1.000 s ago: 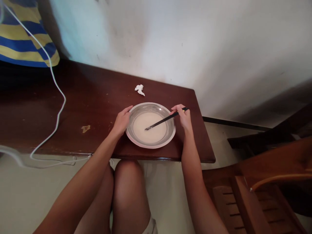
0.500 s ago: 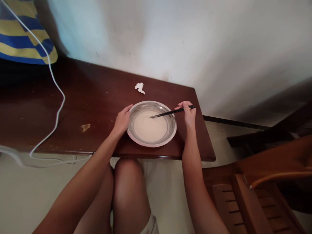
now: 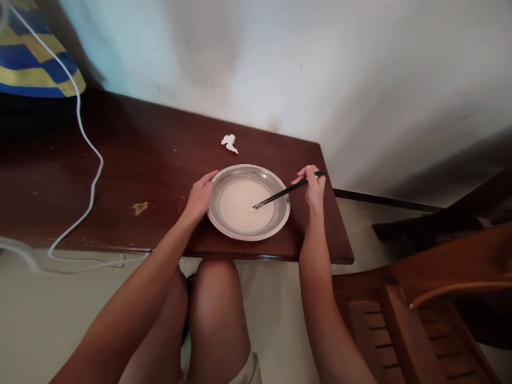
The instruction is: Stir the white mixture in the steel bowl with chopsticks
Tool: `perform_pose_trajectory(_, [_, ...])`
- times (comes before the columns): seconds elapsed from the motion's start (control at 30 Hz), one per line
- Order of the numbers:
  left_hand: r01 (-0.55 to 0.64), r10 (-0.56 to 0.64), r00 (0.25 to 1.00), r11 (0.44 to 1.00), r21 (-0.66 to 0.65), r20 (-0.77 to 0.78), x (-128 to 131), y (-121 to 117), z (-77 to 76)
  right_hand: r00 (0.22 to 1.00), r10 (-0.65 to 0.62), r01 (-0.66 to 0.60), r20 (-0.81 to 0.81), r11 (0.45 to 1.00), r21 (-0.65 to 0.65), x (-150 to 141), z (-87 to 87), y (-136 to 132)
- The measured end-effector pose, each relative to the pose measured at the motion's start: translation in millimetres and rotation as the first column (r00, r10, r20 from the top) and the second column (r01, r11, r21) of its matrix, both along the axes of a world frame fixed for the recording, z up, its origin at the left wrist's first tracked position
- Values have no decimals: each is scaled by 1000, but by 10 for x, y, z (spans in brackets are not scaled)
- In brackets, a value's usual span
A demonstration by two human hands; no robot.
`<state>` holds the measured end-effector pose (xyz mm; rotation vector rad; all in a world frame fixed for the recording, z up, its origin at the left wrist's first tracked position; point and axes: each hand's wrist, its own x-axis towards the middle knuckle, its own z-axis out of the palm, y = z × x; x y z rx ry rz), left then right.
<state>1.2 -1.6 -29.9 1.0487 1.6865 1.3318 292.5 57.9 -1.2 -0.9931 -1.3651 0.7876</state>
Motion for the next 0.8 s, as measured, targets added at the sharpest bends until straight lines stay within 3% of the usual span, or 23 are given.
perform_pose_trajectory(0.1, [17,-17,1000,1000,-18,12,8,2,18,986,150,-149,66,989,-23,-39,-2,-25])
perform_pose_trajectory(0.17, [9,-8,1000,1000,-25,27,15,1,34,988,139,-138,71,990,-11,-45,0,-29])
perform_pose_trajectory(0.3, [-7,8,999,999,-35,44,30,2,61,1000,-12,12,-13,1000,20,-16,11,-19])
perform_pose_trajectory(0.47, [-10,12,998,999,-33,58,30,22,64,982,158,-154,104,987,-50,-70,28,-58])
perform_pose_trajectory(0.67, [-1,2,1000,999,-39,14,41,18,88,1000,-25,25,-18,1000,10,-8,23,-27])
perform_pose_trajectory(0.8, [-2,1,1000,999,-39,-31,50,9,106,985,153,-148,81,987,-60,-72,24,-65])
